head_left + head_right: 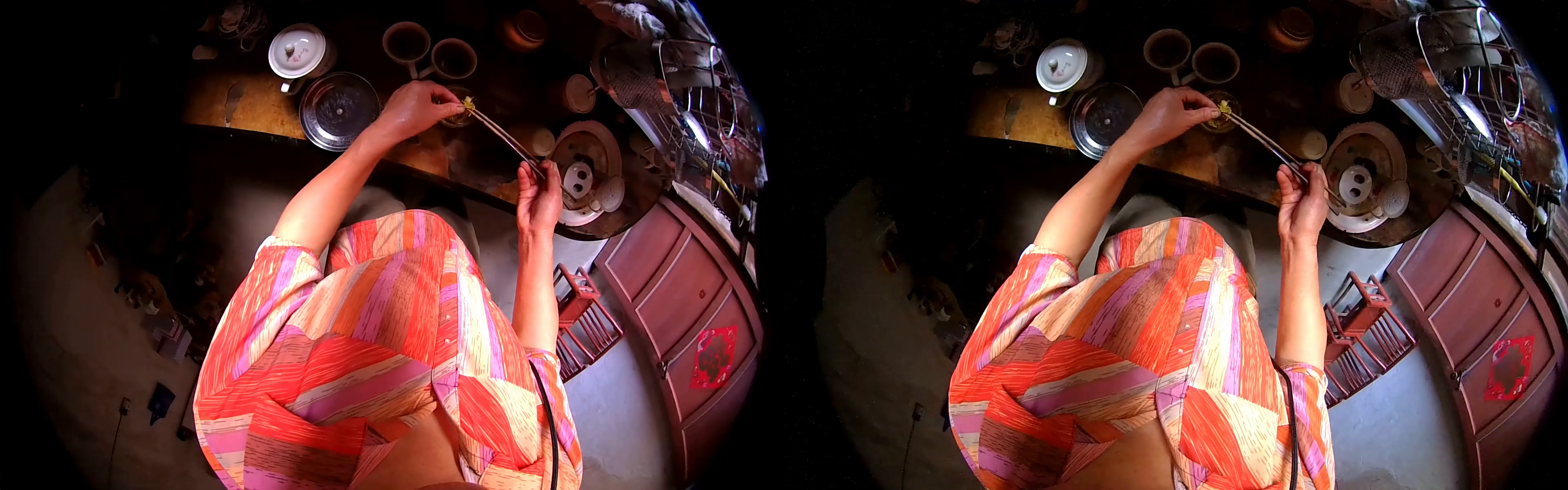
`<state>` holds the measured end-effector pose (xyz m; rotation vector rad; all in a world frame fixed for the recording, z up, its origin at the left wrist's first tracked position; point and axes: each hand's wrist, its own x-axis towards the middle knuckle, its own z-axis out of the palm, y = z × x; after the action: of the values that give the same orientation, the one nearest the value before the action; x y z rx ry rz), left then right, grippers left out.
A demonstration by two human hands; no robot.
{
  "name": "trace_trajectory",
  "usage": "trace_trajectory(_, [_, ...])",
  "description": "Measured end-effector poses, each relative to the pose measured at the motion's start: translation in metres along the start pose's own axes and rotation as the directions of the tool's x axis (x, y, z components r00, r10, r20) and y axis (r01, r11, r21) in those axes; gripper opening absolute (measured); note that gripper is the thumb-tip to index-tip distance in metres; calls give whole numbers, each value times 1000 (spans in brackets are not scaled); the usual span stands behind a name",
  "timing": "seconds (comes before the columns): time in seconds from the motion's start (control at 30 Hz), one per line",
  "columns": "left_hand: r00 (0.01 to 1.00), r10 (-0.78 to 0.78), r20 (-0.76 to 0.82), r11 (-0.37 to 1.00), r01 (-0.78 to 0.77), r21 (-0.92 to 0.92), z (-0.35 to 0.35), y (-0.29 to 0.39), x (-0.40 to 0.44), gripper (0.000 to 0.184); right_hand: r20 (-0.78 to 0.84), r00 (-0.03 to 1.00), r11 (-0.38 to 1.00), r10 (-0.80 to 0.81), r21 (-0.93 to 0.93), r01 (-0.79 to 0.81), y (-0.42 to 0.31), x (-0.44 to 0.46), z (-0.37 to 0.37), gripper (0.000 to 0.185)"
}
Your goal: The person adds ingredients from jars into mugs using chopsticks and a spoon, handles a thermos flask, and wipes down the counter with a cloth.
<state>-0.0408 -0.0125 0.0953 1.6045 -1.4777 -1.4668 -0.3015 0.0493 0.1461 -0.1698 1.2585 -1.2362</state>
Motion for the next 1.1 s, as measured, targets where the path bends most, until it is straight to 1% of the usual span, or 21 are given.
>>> trace_trajectory(0.13, [998, 47, -33, 999, -47, -2, -1, 0, -4, 27, 6, 1000, 999, -27, -35, 27, 3, 2, -4, 18])
trace_trajectory(0.2, [995, 63, -81, 994, -55, 97, -3, -1, -5, 26, 16, 999, 998, -45, -51, 46, 3, 0, -2, 18])
trace_trajectory(0.23, [995, 63, -81, 994, -55, 97, -4, -2, -5, 26, 26, 998, 996, -64, -67, 66, 3, 0, 0, 19])
trace_trajectory(0.3, [996, -13, -87, 998, 18, 63, -9, -5, -5, 24, 35, 997, 994, -69, -83, 71, 2, -1, 0, 19])
trace_trajectory(0.43, [997, -35, -68, 995, 41, 85, -14, -2, -5, 24, 59, 995, 989, -79, -117, 86, 1, -2, 4, 20])
trace_trajectory(0.5, [995, 55, -84, 998, -55, 6, -11, -2, -5, 24, 62, 995, 989, -75, -122, 82, 1, -2, 5, 20])
trace_trajectory(0.6, [998, 46, -47, 998, -44, 54, -9, 8, -8, 24, 65, 995, 988, -71, -132, 79, 1, -3, 7, 21])
trace_trajectory(0.73, [997, 46, -61, 997, -41, 71, -4, 1, -6, 24, 61, 996, 984, -72, -156, 81, 0, -4, 9, 22])
trace_trajectory(0.8, [989, 118, -84, 989, -110, 97, -4, -1, -6, 23, 61, 996, 985, -71, -154, 79, 1, -4, 9, 22])
trace_trajectory(0.9, [987, 130, -98, 987, -119, 111, -4, 1, -6, 23, 62, 996, 985, -70, -153, 79, 2, -4, 9, 22])
trace_trajectory(0.93, [987, 130, -98, 986, -119, 112, -5, 2, -7, 23, 63, 995, 985, -73, -154, 82, 2, -4, 9, 22])
trace_trajectory(1.0, [991, 55, -118, 994, -44, 99, -8, 3, -8, 23, 62, 995, 983, -81, -159, 90, 1, -5, 13, 22])
trace_trajectory(1.1, [986, 47, -158, 994, -30, 104, -13, -2, -5, 24, 54, 993, 975, -101, -193, 110, 1, -4, 11, 23])
